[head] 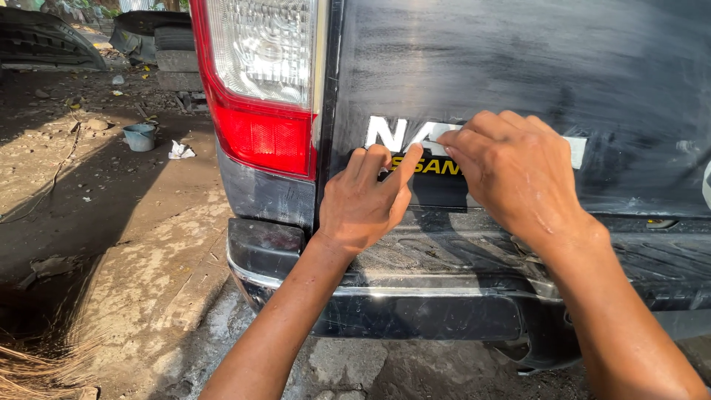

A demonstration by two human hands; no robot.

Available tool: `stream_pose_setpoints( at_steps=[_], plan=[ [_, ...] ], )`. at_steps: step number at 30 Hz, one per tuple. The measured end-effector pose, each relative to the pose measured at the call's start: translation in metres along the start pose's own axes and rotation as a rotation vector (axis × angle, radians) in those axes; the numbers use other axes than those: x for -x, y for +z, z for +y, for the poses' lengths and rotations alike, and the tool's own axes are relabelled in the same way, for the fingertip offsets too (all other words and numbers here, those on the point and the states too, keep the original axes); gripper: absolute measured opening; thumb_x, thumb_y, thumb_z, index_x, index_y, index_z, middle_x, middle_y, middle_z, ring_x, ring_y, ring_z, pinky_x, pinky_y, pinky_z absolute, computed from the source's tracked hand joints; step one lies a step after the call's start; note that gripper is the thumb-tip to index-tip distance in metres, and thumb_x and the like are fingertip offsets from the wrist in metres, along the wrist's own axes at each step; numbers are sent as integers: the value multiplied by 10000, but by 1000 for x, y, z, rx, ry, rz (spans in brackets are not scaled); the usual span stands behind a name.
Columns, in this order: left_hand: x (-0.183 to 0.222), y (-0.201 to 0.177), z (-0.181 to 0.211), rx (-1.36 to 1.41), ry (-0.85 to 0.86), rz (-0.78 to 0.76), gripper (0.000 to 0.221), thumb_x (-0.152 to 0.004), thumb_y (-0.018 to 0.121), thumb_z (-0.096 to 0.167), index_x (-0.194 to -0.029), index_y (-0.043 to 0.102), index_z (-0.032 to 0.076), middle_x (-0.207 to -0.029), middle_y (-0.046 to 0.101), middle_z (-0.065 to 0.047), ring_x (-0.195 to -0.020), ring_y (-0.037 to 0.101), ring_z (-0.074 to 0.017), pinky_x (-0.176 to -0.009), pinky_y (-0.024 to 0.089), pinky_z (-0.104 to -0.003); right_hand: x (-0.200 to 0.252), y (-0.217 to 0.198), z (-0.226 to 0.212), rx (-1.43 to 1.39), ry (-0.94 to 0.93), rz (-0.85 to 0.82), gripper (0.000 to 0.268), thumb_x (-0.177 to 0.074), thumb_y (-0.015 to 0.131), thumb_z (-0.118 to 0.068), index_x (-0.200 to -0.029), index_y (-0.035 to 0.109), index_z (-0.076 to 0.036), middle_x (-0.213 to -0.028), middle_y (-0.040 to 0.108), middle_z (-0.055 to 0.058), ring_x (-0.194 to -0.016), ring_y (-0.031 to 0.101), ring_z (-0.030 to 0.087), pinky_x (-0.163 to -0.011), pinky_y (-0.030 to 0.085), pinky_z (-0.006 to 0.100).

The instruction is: Removing a decal from the rear of a vehicle using a small blade.

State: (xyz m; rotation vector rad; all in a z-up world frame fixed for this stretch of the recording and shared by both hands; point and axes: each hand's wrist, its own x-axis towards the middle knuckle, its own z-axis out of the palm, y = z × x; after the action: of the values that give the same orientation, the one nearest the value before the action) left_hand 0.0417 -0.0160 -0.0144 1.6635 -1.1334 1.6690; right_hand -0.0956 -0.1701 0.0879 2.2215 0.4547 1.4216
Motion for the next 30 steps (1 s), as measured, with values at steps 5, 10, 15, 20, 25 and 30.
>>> stream_pose_setpoints(
  at_steps=[5,10,15,20,25,30],
  plan=[
    [-2,-4,3,-4,-3,-3,643,-880,776,146,-1468,525,208,-1047,468,-35,-950,543,-188,-676,571,-288,-16,-7,17,15,-50,-110,184,-941,710,-204,-1081,822,-164,-910,713,-15,-827,616,219,-724,458,383],
    [-2,-4,3,-14,-13,-7,637,-865,769,148,-1455,537,211,-1048,474,-34,-954,546,-190,-675,573,-293,-17,-3,22,-20,-79,-115,191,-917,713,-203,-1071,817,-158,-959,722,-8,-881,617,221,-763,463,380],
    [-2,-3,3,-22,-17,7,613,-870,763,153,-1440,551,223,-1062,482,-25,-969,550,-186,-687,574,-299,-16,-9,15,-24,-113,-87,217,-873,736,-151,-1074,815,-137,-923,708,14,-873,616,235,-750,459,380],
    [-1,-2,1,-18,-26,-11,618,-868,766,160,-1445,552,217,-1051,476,-30,-952,547,-183,-664,568,-293,2,4,1,-9,-128,-30,182,-900,728,-110,-1063,797,-67,-899,684,39,-857,606,227,-767,484,364],
    [-1,0,2,-19,-28,-18,605,-884,762,157,-1447,551,228,-1050,468,-19,-951,543,-167,-659,570,-265,4,-2,-1,53,-173,-51,244,-848,717,-84,-1077,791,-49,-879,663,36,-865,608,227,-778,506,361],
    [-1,-2,1,-15,-29,-8,625,-878,770,160,-1456,539,222,-1054,465,-26,-955,541,-182,-658,567,-282,4,-2,2,4,-161,-21,230,-847,716,-75,-1068,782,-71,-932,678,23,-895,609,225,-778,513,371]
  ],
)
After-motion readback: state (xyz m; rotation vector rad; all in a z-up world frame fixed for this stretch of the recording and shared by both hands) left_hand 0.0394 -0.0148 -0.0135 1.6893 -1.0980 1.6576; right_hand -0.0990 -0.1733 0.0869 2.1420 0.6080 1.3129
